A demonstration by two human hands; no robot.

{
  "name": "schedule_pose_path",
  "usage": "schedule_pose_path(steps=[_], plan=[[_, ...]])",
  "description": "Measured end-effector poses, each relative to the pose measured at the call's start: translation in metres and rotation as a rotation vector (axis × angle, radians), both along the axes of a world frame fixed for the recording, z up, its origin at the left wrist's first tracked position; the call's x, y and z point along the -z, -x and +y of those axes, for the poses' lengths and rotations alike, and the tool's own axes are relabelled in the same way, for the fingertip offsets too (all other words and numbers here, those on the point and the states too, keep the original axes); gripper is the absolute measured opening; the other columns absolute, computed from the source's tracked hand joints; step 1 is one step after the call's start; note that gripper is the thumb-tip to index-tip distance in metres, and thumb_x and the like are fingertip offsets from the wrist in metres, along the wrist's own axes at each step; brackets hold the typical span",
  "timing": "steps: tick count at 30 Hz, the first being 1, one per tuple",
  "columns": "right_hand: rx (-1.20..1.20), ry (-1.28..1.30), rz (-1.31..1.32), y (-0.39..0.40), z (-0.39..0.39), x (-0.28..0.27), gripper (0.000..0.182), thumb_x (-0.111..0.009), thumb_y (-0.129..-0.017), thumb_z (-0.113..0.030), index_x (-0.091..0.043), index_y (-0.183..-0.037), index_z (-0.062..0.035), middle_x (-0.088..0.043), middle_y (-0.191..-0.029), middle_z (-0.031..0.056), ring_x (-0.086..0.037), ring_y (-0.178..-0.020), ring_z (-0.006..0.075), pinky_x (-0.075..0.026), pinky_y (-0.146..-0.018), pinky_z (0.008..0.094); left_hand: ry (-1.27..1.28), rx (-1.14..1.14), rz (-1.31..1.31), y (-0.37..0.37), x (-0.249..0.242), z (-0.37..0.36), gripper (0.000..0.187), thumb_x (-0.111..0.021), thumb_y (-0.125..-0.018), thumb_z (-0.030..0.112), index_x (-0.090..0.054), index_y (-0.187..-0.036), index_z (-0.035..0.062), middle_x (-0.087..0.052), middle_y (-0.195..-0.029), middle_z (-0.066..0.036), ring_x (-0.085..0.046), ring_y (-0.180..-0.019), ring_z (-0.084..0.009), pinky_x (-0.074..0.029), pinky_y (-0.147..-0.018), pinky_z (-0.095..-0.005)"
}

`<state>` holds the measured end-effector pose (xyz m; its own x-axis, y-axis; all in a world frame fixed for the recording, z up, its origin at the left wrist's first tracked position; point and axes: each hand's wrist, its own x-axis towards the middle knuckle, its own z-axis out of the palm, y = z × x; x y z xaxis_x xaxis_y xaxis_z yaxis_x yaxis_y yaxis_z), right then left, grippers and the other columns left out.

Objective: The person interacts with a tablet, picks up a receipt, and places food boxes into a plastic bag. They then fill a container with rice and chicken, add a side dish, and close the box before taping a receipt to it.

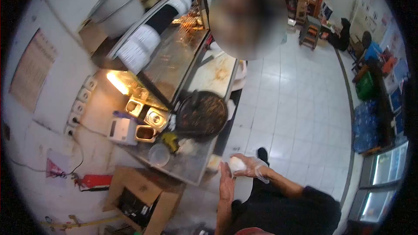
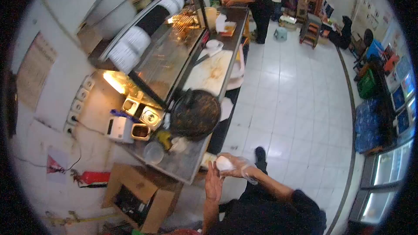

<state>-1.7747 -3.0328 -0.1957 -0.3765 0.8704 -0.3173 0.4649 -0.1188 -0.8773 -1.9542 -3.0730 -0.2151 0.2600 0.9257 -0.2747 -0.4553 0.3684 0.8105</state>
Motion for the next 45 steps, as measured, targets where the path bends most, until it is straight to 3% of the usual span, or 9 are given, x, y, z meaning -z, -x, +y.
schedule_pose_path(steps=[3, 4, 8, 21, 23, 30, 37, 39, 45], plan=[[0.332, 0.286, -0.276, -0.139, 0.065, -0.037, 0.078, -0.076, -0.079, -0.050, -0.044, -0.140, -0.0140, -0.068, -0.105, 0.0182, -0.067, -0.093, 0.0317, -0.053, -0.082, 0.0426, 0.123, 0.093, -0.044, -0.117, 0.035, 0.074, 0.075, -0.035, -0.101, 0.054, -0.006, -0.159, 0.0164, -0.021, -0.161, -0.013, -0.027, -0.145, -0.0296, -0.029, -0.113, -0.0518], [0.349, 0.031, -0.440, -0.194, 0.074, 0.023, 0.074, -0.074, -0.083, -0.047, -0.042, -0.140, -0.0124, -0.067, -0.095, 0.0147, -0.066, -0.077, 0.0262, -0.054, -0.076, 0.0398, 0.190, 0.181, -0.061, -0.148, 0.041, 0.099, 0.074, -0.036, -0.101, 0.054, -0.007, -0.159, 0.0164, -0.023, -0.161, -0.014, -0.029, -0.144, -0.0300, -0.030, -0.112, -0.0516], [0.666, 0.301, -0.054, -0.321, 0.163, -0.001, 0.075, -0.072, -0.085, -0.045, -0.038, -0.145, -0.0149, -0.067, -0.099, 0.0154, -0.065, -0.082, 0.0295, -0.053, -0.080, 0.0426, 0.253, 0.190, -0.039, -0.234, 0.018, 0.191, 0.066, -0.043, -0.102, 0.044, -0.020, -0.155, 0.0122, -0.038, -0.153, -0.014, -0.041, -0.137, -0.0283, -0.037, -0.107, -0.0467], [0.125, -0.272, -0.411, -0.457, 0.656, 0.138, 0.067, -0.075, -0.080, -0.036, -0.044, -0.137, -0.0181, -0.066, -0.113, 0.0218, -0.065, -0.099, 0.0420, -0.052, -0.085, 0.0480, 0.254, -0.787, 0.181, -0.293, 0.040, 0.554, 0.028, -0.058, -0.094, 0.016, -0.060, -0.121, 0.0070, -0.067, -0.106, -0.006, -0.065, -0.095, -0.0164, -0.052, -0.076, -0.0324], [0.133, -0.192, -0.512, -0.447, 0.732, 0.066, 0.071, -0.073, -0.081, -0.034, -0.040, -0.141, -0.0169, -0.065, -0.113, 0.0241, -0.064, -0.100, 0.0435, -0.052, -0.083, 0.0493, 0.201, -0.850, 0.239, -0.293, 0.022, 0.607, 0.034, -0.056, -0.095, 0.015, -0.056, -0.128, 0.0062, -0.064, -0.115, -0.007, -0.063, -0.099, -0.0167, -0.050, -0.081, -0.0322], [-0.103, -0.695, -0.484, -0.441, 1.011, 0.105, 0.072, -0.067, -0.087, -0.034, -0.039, -0.145, -0.0024, -0.058, -0.128, 0.0219, -0.063, -0.103, 0.0396, -0.052, -0.086, 0.0433, -0.149, -1.372, 0.559, -0.288, -0.017, 0.739, 0.051, -0.054, -0.090, 0.000, -0.044, -0.139, 0.0054, -0.052, -0.135, -0.011, -0.052, -0.121, -0.0223, -0.043, -0.099, -0.0344], [-0.400, -0.389, -1.030, -0.399, 1.064, 0.123, 0.044, -0.067, -0.083, -0.043, -0.071, -0.106, -0.0057, -0.071, -0.108, 0.0156, -0.068, -0.097, 0.0294, -0.053, -0.082, 0.0376, -0.089, -1.863, 0.672, -0.317, -0.025, 0.795, 0.059, -0.056, -0.092, -0.002, -0.037, -0.146, 0.0085, -0.043, -0.147, -0.011, -0.043, -0.134, -0.0229, -0.043, -0.094, -0.0309], [-0.470, -0.750, -0.934, -0.444, 1.103, 0.226, 0.050, -0.067, -0.082, -0.046, -0.069, -0.111, -0.0039, -0.071, -0.107, 0.0122, -0.068, -0.094, 0.0275, -0.053, -0.081, 0.0361, -0.080, -1.926, 0.700, -0.306, -0.024, 0.798, 0.060, -0.056, -0.092, -0.001, -0.035, -0.148, 0.0086, -0.042, -0.148, -0.012, -0.042, -0.135, -0.0232, -0.042, -0.096, -0.0313], [-0.243, -0.565, -1.000, -0.461, 1.122, 0.189, 0.055, -0.067, -0.085, -0.045, -0.061, -0.127, -0.0100, -0.066, -0.118, 0.0139, -0.061, -0.113, 0.0264, -0.052, -0.086, 0.0433, -0.283, -2.233, 0.866, -0.241, -0.115, 0.777, 0.055, -0.052, -0.099, 0.013, -0.030, -0.149, 0.0048, -0.041, -0.149, -0.014, -0.040, -0.137, -0.0251, -0.031, -0.112, -0.0374]])
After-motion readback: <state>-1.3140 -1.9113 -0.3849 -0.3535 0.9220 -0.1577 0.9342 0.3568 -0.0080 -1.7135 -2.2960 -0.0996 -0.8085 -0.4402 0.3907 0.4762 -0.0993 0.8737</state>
